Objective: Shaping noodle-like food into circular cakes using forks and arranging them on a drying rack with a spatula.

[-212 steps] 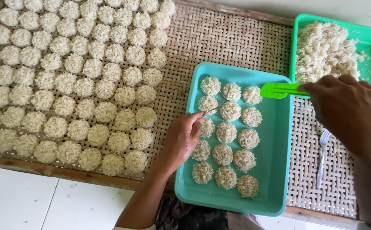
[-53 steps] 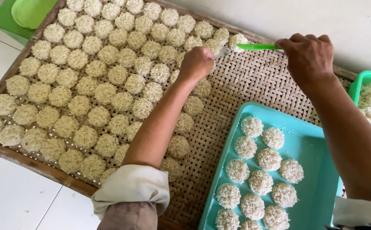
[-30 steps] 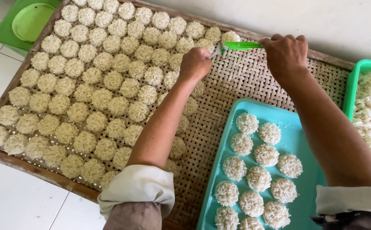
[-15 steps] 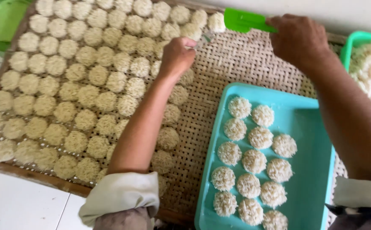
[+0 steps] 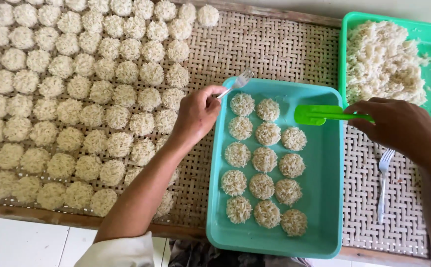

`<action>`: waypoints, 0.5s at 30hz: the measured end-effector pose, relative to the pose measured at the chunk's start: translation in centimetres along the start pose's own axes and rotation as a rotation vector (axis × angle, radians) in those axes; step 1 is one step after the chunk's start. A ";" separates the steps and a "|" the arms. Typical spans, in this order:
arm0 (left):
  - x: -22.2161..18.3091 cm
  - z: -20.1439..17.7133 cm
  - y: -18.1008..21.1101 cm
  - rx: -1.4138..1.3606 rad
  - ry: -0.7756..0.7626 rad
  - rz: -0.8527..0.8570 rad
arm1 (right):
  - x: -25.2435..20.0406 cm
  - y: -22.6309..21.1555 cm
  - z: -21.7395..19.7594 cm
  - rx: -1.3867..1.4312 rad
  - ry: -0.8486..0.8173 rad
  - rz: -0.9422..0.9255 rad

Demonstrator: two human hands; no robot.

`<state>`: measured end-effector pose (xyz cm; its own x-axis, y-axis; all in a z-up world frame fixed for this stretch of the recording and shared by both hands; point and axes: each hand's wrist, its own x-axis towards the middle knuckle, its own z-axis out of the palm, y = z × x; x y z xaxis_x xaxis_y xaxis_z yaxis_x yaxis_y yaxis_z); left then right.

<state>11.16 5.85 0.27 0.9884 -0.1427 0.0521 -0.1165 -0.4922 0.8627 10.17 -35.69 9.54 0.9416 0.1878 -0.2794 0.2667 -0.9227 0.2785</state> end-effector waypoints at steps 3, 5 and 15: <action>-0.8 1.1 0.9 0.066 0.058 -0.010 | 0.0 -0.9 0.0 0.005 -0.014 0.059; -0.4 2.7 -0.6 0.060 0.093 0.006 | -0.3 -1.8 -0.4 0.048 0.020 0.033; -0.2 3.2 0.1 -0.052 0.114 -0.100 | 1.1 -3.1 3.8 0.247 0.236 -0.115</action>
<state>10.60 3.09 -1.25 0.9998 0.0047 0.0193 -0.0151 -0.4530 0.8914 9.62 -33.85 4.85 0.9375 0.3413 -0.0684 0.3432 -0.9391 0.0187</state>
